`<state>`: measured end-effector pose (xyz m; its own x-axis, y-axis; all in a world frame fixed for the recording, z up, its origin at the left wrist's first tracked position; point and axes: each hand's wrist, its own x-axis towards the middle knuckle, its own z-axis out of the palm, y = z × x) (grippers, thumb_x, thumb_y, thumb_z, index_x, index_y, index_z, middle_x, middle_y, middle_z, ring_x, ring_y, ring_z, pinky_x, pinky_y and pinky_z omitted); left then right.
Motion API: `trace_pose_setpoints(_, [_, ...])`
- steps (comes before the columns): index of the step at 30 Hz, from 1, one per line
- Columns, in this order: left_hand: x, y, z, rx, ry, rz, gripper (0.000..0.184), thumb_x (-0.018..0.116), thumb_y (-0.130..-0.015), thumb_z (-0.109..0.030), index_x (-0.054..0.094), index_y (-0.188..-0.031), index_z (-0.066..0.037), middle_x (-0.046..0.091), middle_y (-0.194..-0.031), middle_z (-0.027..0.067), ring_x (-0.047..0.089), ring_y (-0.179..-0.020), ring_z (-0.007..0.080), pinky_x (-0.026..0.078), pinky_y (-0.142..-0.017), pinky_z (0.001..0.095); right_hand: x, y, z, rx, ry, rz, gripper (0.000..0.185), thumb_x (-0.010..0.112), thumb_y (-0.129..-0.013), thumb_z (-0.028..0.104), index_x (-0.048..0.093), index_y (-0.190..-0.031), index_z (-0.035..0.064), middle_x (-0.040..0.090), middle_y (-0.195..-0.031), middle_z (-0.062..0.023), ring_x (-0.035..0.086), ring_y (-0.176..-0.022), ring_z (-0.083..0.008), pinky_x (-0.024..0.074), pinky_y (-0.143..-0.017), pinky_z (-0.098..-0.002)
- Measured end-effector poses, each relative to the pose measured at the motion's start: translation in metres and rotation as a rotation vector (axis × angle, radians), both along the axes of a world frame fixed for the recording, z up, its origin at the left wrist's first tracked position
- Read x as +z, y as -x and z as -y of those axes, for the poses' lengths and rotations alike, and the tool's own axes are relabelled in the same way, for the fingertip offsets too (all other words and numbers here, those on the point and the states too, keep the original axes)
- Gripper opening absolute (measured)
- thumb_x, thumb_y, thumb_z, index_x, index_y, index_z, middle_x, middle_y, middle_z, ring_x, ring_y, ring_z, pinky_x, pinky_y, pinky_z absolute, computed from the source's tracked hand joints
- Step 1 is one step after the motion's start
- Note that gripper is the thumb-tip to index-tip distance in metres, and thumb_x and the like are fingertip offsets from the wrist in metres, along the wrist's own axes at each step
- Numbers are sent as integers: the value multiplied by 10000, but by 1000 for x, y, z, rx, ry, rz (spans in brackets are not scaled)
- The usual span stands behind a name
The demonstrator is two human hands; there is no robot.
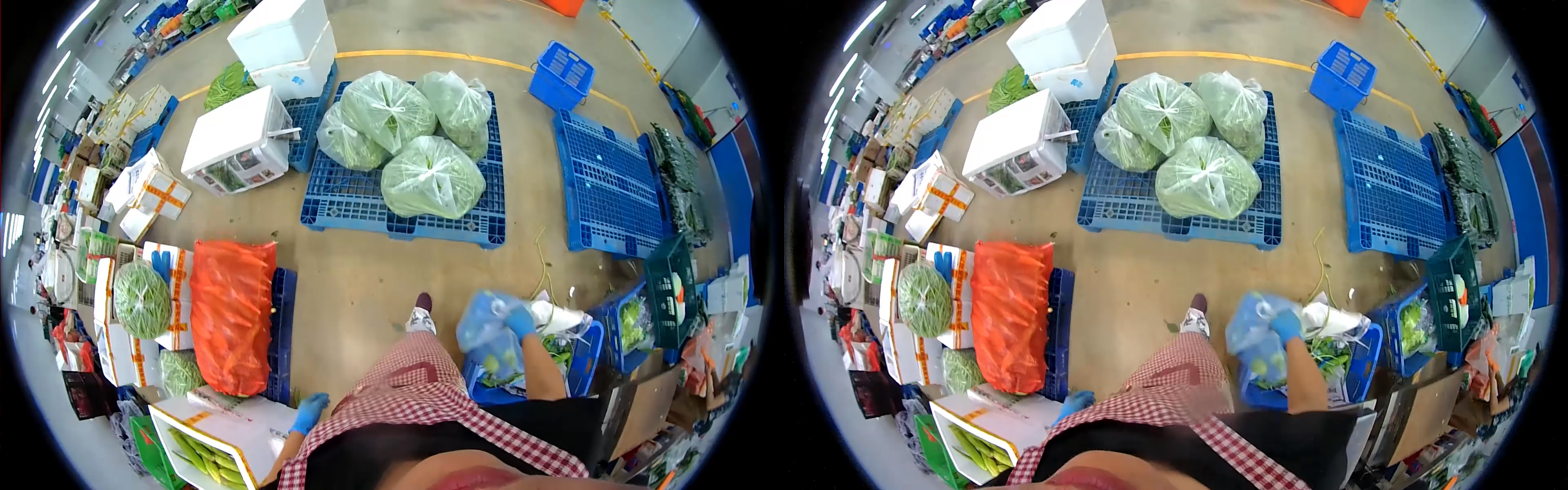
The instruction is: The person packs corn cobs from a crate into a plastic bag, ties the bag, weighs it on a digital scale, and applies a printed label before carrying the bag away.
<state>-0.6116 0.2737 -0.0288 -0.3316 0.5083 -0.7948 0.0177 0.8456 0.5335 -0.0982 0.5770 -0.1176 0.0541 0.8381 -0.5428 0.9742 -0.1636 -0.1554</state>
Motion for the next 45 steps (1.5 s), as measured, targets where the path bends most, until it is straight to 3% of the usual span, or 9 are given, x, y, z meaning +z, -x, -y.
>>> trace_pose_setpoints(2, [-23, 8, -4, -337, -90, 27, 286, 543, -841, -172, 596, -1032, 34, 634, -926, 105, 597, -798, 144, 469, -731, 260, -32, 35, -94, 20, -41, -19, 308, 560, -685, 271, 661, -876, 52, 625, -900, -201, 609, -815, -334, 468, -709, -425])
trace_pose_setpoints(9, [84, -38, -65, 108, 62, 21, 298, 538, -850, -194, 581, -1072, 1, 629, -936, 94, 592, -842, 148, 458, -763, 252, -38, 134, -413, -163, -328, -84, 269, 549, -710, 258, 670, -853, 65, 631, -878, -188, 610, -826, -351, 476, -712, -442])
trace_pose_setpoints(15, [50, -27, -78, 159, 142, 57, 229, 555, -821, -172, 595, -966, 1, 597, -818, 58, 547, -733, 135, 428, -664, 245, 20, 162, -436, -85, -624, -377, 282, 517, -773, 276, 647, -828, 31, 620, -766, -205, 606, -710, -368, 466, -659, -467])
trace_pose_setpoints(23, [-8, 54, -145, -73, 69, 251, 154, 572, -785, -148, 607, -832, -6, 557, -677, 16, 493, -600, 119, 390, -543, 237, -87, 62, 22, 605, -305, 89, 168, 565, -708, 213, 661, -690, 76, 634, -699, -135, 591, -559, -282, 472, -532, -405])
trace_pose_setpoints(26, [-44, 78, -196, -407, 91, 276, 135, 563, -783, -154, 594, -804, -25, 549, -664, 14, 487, -585, 116, 381, -530, 237, -77, 43, 265, -379, -48, -413, 181, 616, -709, 235, 665, -738, 63, 646, -702, -100, 605, -568, -213, 480, -524, -364])
trace_pose_setpoints(32, [-81, 44, -278, -847, 145, 184, 113, 544, -778, -168, 568, -746, -62, 534, -638, 11, 474, -555, 110, 361, -502, 236, 98, 110, 567, -1710, -296, -12, 309, 556, -750, 322, 654, -857, 49, 642, -832, -154, 611, -694, -292, 470, -655, -386])
trace_pose_setpoints(39, [-109, -100, -301, -1103, -49, 193, 122, 522, -772, -183, 537, -678, -106, 515, -608, 8, 458, -520, 102, 338, -471, 236, 30, 275, 751, -2023, -357, 177, 330, 502, -756, 321, 639, -771, 20, 608, -768, -212, 586, -696, -378, 462, -666, -446])
trace_pose_setpoints(41, [-133, -169, -310, -1229, 267, 507, 132, 516, -771, -188, 528, -659, -119, 510, -600, 7, 454, -510, 100, 332, -461, 235, 19, 315, 774, -2087, -235, -2, 348, 485, -762, 334, 645, -784, 26, 616, -810, -208, 594, -731, -372, 466, -692, -445])
trace_pose_setpoints(45, [-24, -303, -74, -1360, -366, 350, 153, 533, -814, -201, 574, -744, -72, 552, -710, 23, 505, -638, 108, 372, -548, 220, -6, 378, 850, -2109, -105, -47, 359, 505, -768, 358, 648, -830, 34, 634, -820, -178, 608, -750, -326, 472, -709, -419])
